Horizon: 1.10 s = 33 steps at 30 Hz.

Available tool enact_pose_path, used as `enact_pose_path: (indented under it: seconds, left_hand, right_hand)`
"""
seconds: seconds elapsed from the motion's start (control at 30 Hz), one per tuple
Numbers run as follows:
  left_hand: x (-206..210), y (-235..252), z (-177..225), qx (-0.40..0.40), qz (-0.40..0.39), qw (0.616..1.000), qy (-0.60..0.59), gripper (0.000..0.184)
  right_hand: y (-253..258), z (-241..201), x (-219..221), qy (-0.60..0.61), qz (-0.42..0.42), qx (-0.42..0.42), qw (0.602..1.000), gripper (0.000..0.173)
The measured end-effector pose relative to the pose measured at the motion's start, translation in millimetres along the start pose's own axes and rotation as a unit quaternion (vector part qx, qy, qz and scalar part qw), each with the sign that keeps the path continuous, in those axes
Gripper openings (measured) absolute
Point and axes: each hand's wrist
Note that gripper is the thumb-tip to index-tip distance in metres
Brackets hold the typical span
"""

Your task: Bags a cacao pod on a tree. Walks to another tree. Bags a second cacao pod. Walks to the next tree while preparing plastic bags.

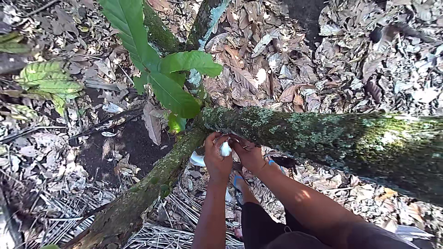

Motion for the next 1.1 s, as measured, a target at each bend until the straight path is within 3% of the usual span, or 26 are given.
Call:
enact_pose_path:
  seconds: [0.07, 0.17, 0.27, 0.47, 0.57, 0.7, 0.8, 0.93, 1.0, 1.1]
  left_hand:
    - [2, -1, -1, -0.023, 0.034, 0.998, -0.054, 0.021]
    - [0, 4, 2, -0.165, 0.055, 0.976, -0.13, 0.032]
    - [-9, 16, 5, -0.252, 0.043, 0.947, -0.194, 0.024]
    - [-17, 35, 5, -0.267, -0.019, 0.949, -0.17, 0.015]
    - [-17, 35, 2, -0.256, -0.027, 0.955, -0.151, 0.015]
    - [-15, 16, -12, -0.255, -0.047, 0.95, -0.177, 0.023]
    - [-6, -14, -35, -0.283, -0.057, 0.916, -0.278, 0.035]
    - [2, -59, -54, -0.37, -0.14, 0.858, -0.328, 0.052]
    - [3, -73, -47, -0.376, -0.134, 0.844, -0.357, 0.068]
    - [-3, -85, -20, -0.383, -0.104, 0.835, -0.381, 0.066]
  right_hand:
    - [4, -9, 1, 0.032, 0.019, 0.04, 0.998, 0.012]
    - [12, -24, 0, 0.021, 0.035, 0.16, 0.986, 0.017]
    - [13, -16, 0, 0.071, 0.05, 0.187, 0.978, 0.02]
    - [16, -18, -6, 0.099, 0.026, 0.28, 0.954, 0.025]
    - [14, -13, -8, 0.111, 0.029, 0.276, 0.954, 0.025]
    - [11, -15, -14, 0.116, -0.036, 0.249, 0.961, 0.027]
    - [16, -19, -11, 0.112, -0.056, 0.2, 0.972, 0.023]
    - [14, -18, -10, 0.035, -0.066, 0.242, 0.967, 0.032]
    - [15, -18, -12, 0.084, -0.084, 0.296, 0.948, 0.036]
    - [20, -27, -10, 0.189, -0.035, 0.409, 0.892, 0.035]
Point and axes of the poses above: each hand's wrist, its own y-axis towards the middle knuckle, its own x-axis out of the palm, z = x × y, and after that the axes turned 10 degrees about -z, right-handed
